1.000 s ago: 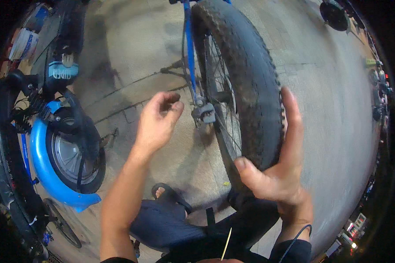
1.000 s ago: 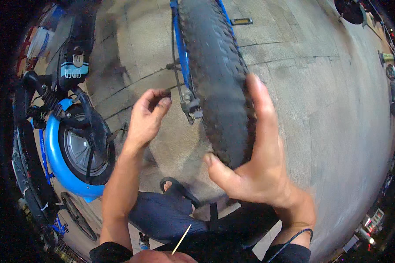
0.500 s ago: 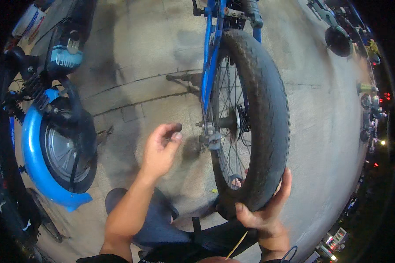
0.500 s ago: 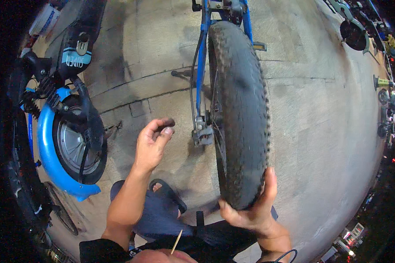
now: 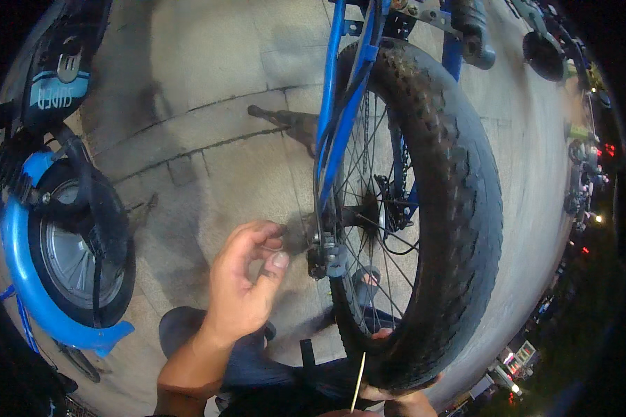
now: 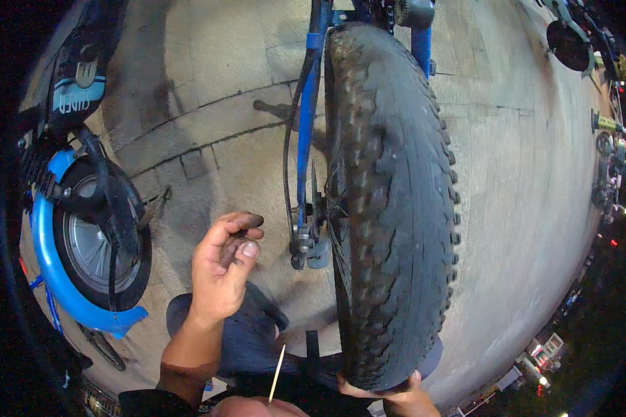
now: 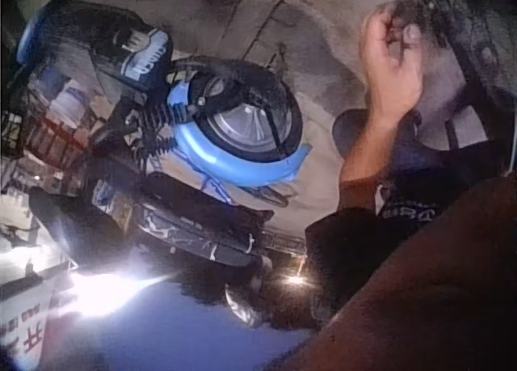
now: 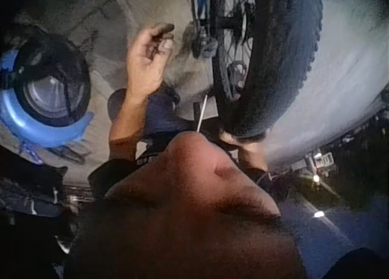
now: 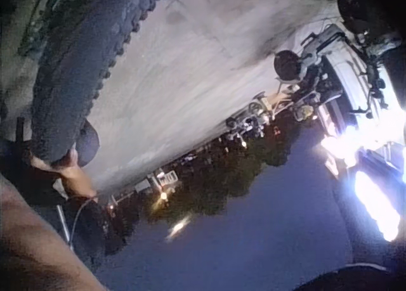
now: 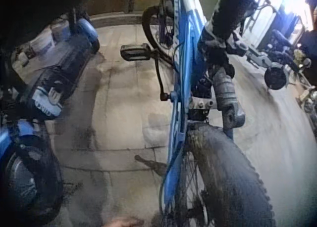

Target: The person removes a bicycle wheel, inspects the hub and cassette, and reattaches the wheel to the bicycle frame. They then use a flashlight to inspect the wheel and frame.

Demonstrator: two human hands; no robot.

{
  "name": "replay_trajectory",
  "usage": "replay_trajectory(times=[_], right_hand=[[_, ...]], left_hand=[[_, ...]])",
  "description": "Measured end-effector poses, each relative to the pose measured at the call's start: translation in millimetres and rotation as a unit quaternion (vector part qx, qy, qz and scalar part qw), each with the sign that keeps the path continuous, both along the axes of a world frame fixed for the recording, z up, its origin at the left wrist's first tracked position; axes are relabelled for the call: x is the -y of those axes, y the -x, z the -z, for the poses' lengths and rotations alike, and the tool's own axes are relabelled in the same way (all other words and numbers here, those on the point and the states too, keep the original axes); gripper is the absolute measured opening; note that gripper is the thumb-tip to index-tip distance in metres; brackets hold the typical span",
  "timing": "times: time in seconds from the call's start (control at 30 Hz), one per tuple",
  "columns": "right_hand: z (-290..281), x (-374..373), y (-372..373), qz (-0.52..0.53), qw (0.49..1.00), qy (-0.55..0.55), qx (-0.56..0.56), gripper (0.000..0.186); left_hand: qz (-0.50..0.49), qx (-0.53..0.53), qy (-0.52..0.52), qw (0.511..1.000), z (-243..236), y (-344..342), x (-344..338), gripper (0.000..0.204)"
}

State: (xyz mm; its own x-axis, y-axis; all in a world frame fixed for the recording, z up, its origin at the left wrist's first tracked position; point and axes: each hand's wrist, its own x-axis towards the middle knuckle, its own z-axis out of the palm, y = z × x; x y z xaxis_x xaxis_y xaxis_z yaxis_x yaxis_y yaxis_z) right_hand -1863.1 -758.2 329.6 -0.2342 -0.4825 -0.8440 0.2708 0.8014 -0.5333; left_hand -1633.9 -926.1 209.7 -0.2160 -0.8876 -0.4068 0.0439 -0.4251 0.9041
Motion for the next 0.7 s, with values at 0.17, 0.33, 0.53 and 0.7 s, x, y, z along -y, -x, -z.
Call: replay_trajectory(times=[0.17,0.33,0.53,0.7], right_hand=[[18.0,-28.1,17.0,-0.123,0.989,0.079,-0.038,0.087],[25.7,-30.2,1.6,-0.128,0.975,0.168,-0.070,0.087],[49.4,-88.5,28.1,0.077,0.959,0.264,0.067,0.098],[24.7,-18.8,-10.5,-0.224,0.911,0.208,-0.276,0.073]], left_hand=[[-0.009,0.018,-0.039,0.999,-6.2,-1.1,1.7,0.029],[0.030,0.080,0.009,0.996,-0.8,-17.6,11.2,0.039],[0.052,0.391,-0.010,0.919,87.9,-90.4,121.4,0.069],[0.152,0.626,-0.283,0.711,254.8,-161.2,85.6,0.143]])
